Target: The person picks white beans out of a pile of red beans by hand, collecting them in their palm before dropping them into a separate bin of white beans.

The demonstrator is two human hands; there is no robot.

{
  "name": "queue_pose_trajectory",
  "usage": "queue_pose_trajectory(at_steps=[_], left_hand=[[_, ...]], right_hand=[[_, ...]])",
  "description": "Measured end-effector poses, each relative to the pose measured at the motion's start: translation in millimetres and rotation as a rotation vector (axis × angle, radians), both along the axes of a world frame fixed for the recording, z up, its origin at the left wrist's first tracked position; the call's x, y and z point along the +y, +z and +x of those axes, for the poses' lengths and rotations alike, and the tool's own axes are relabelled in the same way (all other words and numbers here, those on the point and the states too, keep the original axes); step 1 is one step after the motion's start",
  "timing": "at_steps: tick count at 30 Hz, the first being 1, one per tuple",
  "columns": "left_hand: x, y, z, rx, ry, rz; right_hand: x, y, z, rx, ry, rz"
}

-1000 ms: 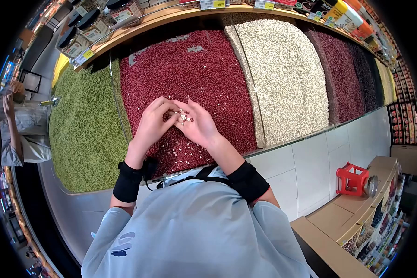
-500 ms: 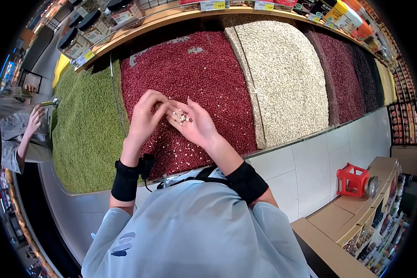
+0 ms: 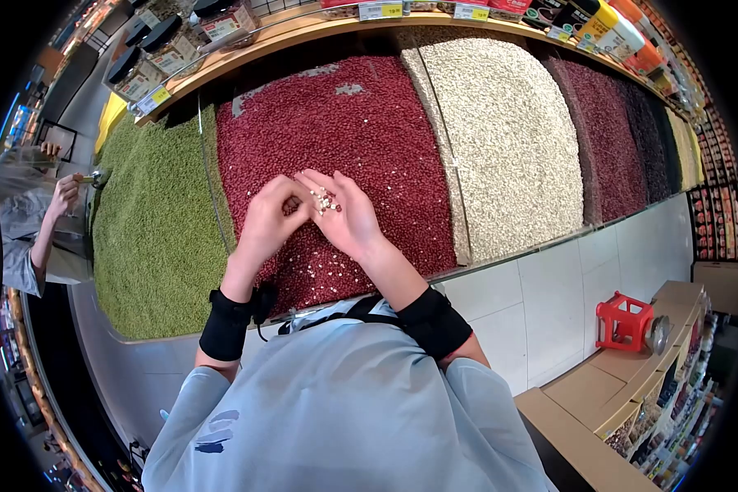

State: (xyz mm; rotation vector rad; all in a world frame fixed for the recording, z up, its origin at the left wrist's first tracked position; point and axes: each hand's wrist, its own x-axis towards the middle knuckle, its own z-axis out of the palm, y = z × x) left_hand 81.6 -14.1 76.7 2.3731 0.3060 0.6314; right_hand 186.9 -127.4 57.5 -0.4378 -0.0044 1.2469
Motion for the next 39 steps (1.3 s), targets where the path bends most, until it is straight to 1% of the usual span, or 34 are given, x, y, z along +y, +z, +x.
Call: queue_pose_trajectory(at_steps=[1,3,5,8,11,14,16,17,19,22,24,28,31,36,39], left_hand=[[4.0,-0.3,-0.1,-0.037,0.057,0.024],[5.8,9.4,2.1,-0.081,0.167,-0.059],[3.4,14.0,4.2,-0.087,0.073,-0.041],[-5.6,9.3,6.9,0.003,-0.058,-0.023],[-7.8,7.3,9.0,0.011,-0.095,-0.003],[-8.0,9.2,11.6,0.015,-0.109,0.02],[-6.4,9.5,13.8,0.019,-0.118,0.05],[-5.4,9.7,14.8,0.064,-0.125,0.058],[-5.4,10.0,16.1,0.107,-0.131,0.066],[-8.5,14.3,17.9,0.143,-0.127,0.032],[-10.4,15.7,18.8,0.124,-0.156,0.097],[-11.5,10.5,21.3,0.123,-0.146,0.111],[-11.9,6.3,22.5,0.128,-0.094,0.114],[-9.7,2.4,21.7,0.187,-0.01,0.005],[-12.2,4.8,22.0,0.246,0.023,0.039]], right_hand=[[0.4,2.7,-0.5,0.026,0.001,-0.002],[0.2,6.2,-0.7,0.039,0.002,-0.009],[-0.2,6.3,-0.3,0.05,0.008,-0.018],[0.3,0.6,-0.8,0.023,0.046,-0.026],[2.2,-1.8,-2.7,0.018,0.045,-0.013],[4.4,-4.0,-3.4,0.011,0.02,-0.056],[6.3,-12.2,-2.8,-0.014,0.026,-0.008],[7.2,-10.9,-3.7,-0.014,0.025,-0.007],[8.5,-8.1,-4.7,0.03,-0.005,-0.081],[7.4,-7.7,-2.4,-0.008,-0.003,-0.084],[7.7,-5.7,-2.9,-0.016,-0.007,-0.082],[9.6,-6.2,-3.3,-0.03,-0.018,-0.108],[10.7,-4.2,-4.0,-0.025,-0.012,-0.109],[14.2,-13.8,-5.6,0.03,0.0,-0.1],[17.2,-9.1,-7.9,0.034,-0.019,-0.127]])
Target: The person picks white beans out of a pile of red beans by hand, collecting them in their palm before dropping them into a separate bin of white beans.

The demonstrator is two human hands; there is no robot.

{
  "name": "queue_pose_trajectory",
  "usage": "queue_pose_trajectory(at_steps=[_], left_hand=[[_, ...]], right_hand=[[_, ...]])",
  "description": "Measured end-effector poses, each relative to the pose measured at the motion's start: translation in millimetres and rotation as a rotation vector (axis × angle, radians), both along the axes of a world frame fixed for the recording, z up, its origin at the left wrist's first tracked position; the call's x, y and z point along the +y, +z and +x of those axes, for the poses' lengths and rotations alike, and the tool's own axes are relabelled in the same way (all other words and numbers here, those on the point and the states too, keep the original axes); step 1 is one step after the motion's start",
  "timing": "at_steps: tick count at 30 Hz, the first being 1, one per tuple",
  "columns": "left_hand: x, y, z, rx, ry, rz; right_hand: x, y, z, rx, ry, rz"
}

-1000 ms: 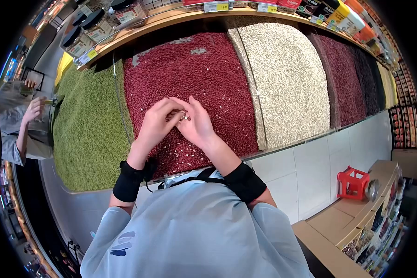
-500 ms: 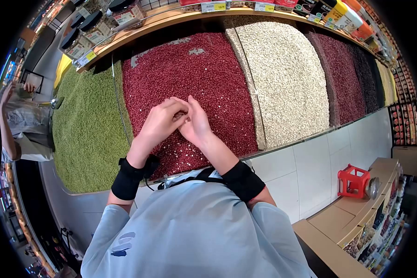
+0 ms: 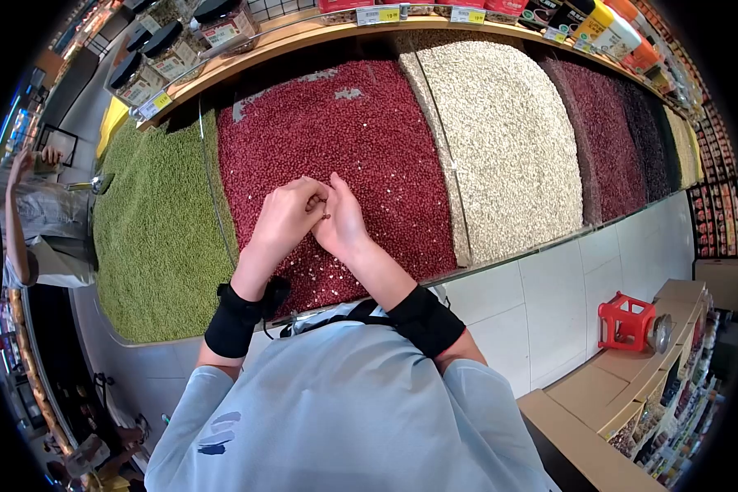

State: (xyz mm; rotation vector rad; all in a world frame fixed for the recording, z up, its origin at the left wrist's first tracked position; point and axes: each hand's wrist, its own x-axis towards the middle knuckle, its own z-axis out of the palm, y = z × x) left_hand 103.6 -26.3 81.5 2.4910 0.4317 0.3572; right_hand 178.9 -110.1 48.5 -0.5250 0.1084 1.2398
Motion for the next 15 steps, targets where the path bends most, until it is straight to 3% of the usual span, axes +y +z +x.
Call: queue_pose_trajectory(at_steps=[4,7,10,12,15], left_hand=[[3.9,10.7,1.7,-0.02,0.002,0.028],[12.4,17.1,1.7,-0.165,0.08,-0.599],[20.2,26.4,-4.5,-0.392,0.107,-0.884],[29.0,23.0,-12.1,-0.513,0.164,-0.819],[40.0,17.1,-20.6,-0.449,0.237,-0.734]], right_hand=[[5.4,0.5,0.3,0.007,-0.032,0.073],[4.4,16.7,4.0,0.028,-0.033,0.159],[4.0,21.1,8.2,0.057,-0.048,0.172],[1.9,32.7,8.2,0.086,-0.077,0.142],[-1.3,30.5,15.2,0.074,-0.105,0.242]])
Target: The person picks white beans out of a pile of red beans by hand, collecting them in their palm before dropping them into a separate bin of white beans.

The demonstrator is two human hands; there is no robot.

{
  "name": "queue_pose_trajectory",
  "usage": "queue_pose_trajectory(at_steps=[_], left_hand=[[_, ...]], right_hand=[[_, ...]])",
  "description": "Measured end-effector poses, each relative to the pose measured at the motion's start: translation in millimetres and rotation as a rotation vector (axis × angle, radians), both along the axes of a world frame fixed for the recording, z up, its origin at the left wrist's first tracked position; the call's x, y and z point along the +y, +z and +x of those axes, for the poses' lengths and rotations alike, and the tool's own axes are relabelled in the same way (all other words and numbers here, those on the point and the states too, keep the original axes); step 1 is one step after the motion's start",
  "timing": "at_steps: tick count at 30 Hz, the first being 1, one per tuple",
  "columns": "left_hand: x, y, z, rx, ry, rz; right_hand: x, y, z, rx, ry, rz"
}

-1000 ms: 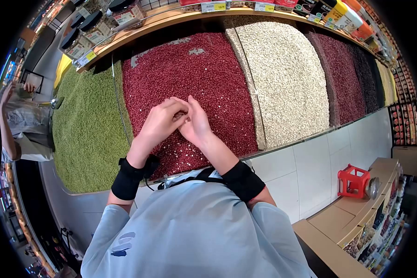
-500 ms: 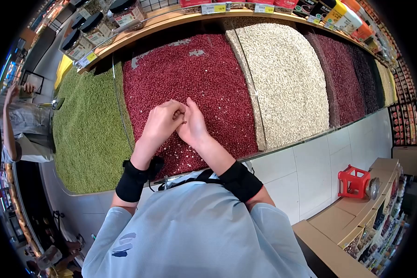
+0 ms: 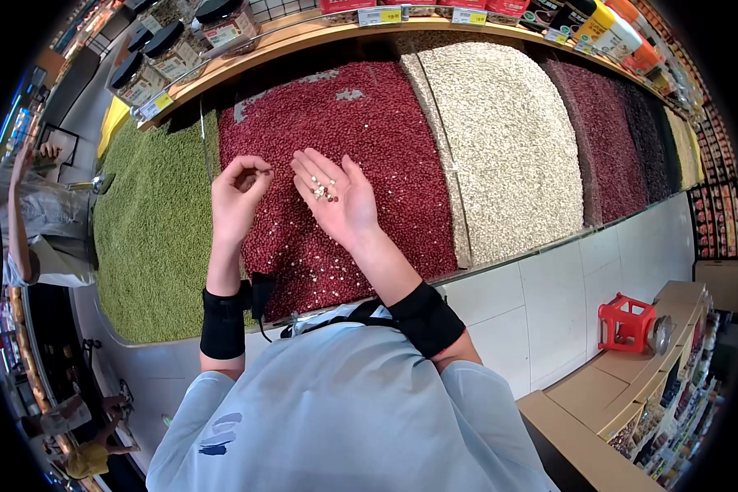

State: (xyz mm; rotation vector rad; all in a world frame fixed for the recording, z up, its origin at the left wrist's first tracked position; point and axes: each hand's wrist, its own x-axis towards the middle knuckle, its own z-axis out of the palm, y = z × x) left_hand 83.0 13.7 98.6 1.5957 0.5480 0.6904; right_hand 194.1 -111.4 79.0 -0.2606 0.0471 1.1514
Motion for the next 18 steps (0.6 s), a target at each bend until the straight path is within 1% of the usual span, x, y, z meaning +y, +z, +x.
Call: queue_pose_trajectory(at_steps=[2,3,6,9,11,13,17,18], left_hand=[[-1.4,1.4,-2.8,0.102,0.009,0.451],[-8.0,4.9,-3.7,0.143,-0.018,0.516],[-21.1,0.0,1.5,0.132,-0.133,0.726],[-26.3,-1.5,5.4,0.156,-0.141,0.798],[-25.7,2.4,6.6,0.168,-0.176,0.802],[-26.1,5.7,6.7,0.23,-0.264,0.784],[-19.8,3.9,5.5,0.253,-0.262,0.727],[-13.7,-1.7,6.6,0.185,-0.132,0.799]], right_hand=[[-0.5,-0.1,2.5,0.009,-0.006,-0.001],[-0.2,0.3,3.0,0.016,-0.016,-0.003],[-0.1,-0.2,1.9,-0.009,-0.002,-0.007],[0.4,-3.2,-0.4,-0.047,0.01,-0.019],[-0.1,-4.2,-1.1,-0.063,0.002,-0.035],[-1.3,-5.6,-4.6,-0.115,0.064,-0.049],[-1.8,-5.0,-6.6,-0.095,0.064,-0.085],[-1.3,-5.8,-5.6,-0.095,0.059,-0.083]])
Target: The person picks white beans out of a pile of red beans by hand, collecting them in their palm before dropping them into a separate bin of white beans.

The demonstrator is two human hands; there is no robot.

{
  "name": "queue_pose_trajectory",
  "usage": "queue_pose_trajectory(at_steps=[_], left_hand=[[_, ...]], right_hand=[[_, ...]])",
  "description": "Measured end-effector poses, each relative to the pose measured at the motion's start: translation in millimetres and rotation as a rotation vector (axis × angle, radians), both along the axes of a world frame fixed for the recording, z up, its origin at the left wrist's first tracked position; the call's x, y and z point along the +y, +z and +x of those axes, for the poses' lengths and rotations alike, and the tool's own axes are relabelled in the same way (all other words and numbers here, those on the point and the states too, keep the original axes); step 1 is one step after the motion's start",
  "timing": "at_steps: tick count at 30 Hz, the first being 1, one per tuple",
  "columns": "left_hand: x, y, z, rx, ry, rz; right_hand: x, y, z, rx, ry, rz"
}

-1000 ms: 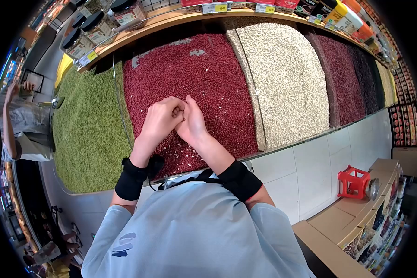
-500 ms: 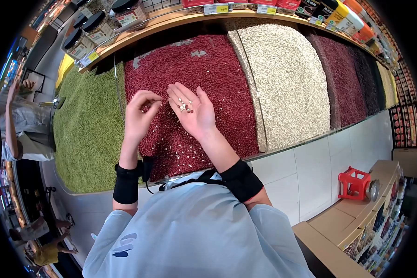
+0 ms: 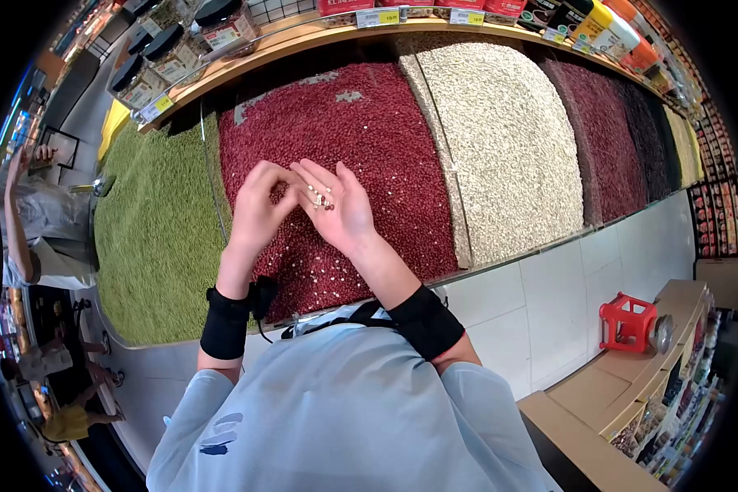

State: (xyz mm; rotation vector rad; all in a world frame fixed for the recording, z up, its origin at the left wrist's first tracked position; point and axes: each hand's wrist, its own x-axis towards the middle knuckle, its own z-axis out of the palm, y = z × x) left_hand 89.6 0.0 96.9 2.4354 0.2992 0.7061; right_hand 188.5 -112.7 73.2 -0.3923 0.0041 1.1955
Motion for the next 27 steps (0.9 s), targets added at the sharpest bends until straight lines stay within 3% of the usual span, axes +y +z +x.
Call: queue_pose_trajectory(at_steps=[3,6,11,18,20,21,23,25,27], left_hand=[[-3.4,3.0,3.9,-0.14,0.089,0.064],[-18.6,5.6,4.2,-0.025,-0.137,0.091],[-19.6,-0.2,5.4,0.049,-0.107,0.118],[-14.4,6.1,8.0,0.127,-0.124,-0.083],[-12.0,7.7,7.9,0.109,-0.117,-0.156],[-7.8,8.1,7.1,0.016,-0.021,-0.111],[-3.7,8.6,5.3,-0.075,0.074,-0.066],[-3.0,9.4,3.1,-0.137,0.188,0.142],[-13.6,11.5,1.3,-0.08,-0.036,-0.047]], right_hand=[[-1.1,-4.5,3.6,0.037,-0.02,0.008],[-2.1,-4.7,4.7,-0.03,0.012,0.005],[-1.7,-3.7,0.3,0.015,0.006,-0.003],[1.2,-16.7,1.8,0.038,0.019,-0.042],[3.8,-32.8,8.1,0.231,0.16,0.484],[3.5,-26.7,7.6,0.23,0.157,0.485],[1.2,-6.5,4.5,0.173,-0.028,0.059],[-0.7,-4.2,6.8,0.13,-0.043,0.082],[-0.3,-5.7,9.0,0.076,-0.058,0.085]])
